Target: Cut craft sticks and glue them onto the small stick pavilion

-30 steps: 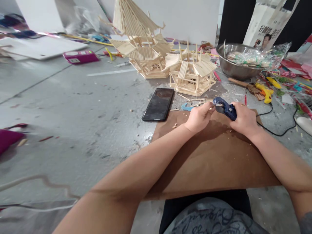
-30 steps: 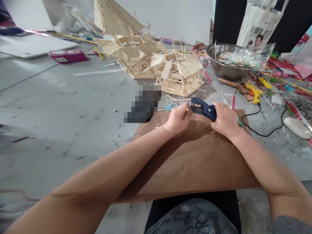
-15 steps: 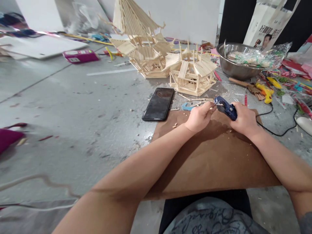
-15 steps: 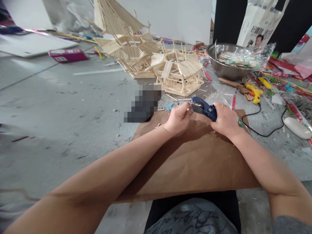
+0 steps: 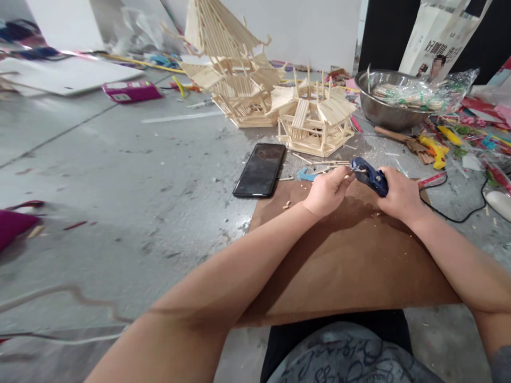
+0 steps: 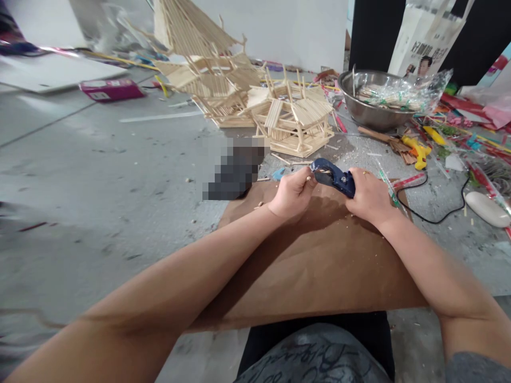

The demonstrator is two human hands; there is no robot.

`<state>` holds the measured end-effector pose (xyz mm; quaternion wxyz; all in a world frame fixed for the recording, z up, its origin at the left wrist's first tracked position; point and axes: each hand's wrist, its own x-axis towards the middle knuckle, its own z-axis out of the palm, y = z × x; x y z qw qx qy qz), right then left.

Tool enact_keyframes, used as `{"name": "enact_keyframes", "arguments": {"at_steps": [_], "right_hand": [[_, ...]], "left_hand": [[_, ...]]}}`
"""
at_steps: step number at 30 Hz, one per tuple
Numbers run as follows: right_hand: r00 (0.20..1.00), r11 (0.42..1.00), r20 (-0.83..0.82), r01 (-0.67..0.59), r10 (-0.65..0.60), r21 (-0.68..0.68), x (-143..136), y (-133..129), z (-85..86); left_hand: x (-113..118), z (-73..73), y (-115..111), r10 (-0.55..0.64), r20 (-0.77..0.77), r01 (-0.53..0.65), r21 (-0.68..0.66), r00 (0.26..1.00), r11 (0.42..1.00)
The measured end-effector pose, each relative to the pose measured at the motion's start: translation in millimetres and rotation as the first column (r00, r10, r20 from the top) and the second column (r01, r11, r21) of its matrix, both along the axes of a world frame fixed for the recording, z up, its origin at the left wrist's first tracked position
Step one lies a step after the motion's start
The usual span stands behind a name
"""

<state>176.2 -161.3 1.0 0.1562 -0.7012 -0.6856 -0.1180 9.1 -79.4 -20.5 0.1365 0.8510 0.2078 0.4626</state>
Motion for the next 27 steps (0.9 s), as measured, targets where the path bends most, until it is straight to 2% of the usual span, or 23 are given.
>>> {"name": "enact_keyframes", "arguments": {"at_steps": [8,27], "right_hand": [[0.998,0.999,-0.053,-0.02,0.021,0.03,0.1,-0.6,-0.3],[1.0,1.0,0.011,0.003,-0.003,0.019,0.6,0.0,-2.3]], "left_hand": [[0.2,0.1,-0.3,-0.005,0.001,0.005,-0.037,1.0,0.999],[0.0,0.5,-1.5,0.0,-0.015,0.0,-0.025,1.0,1.0]]}}
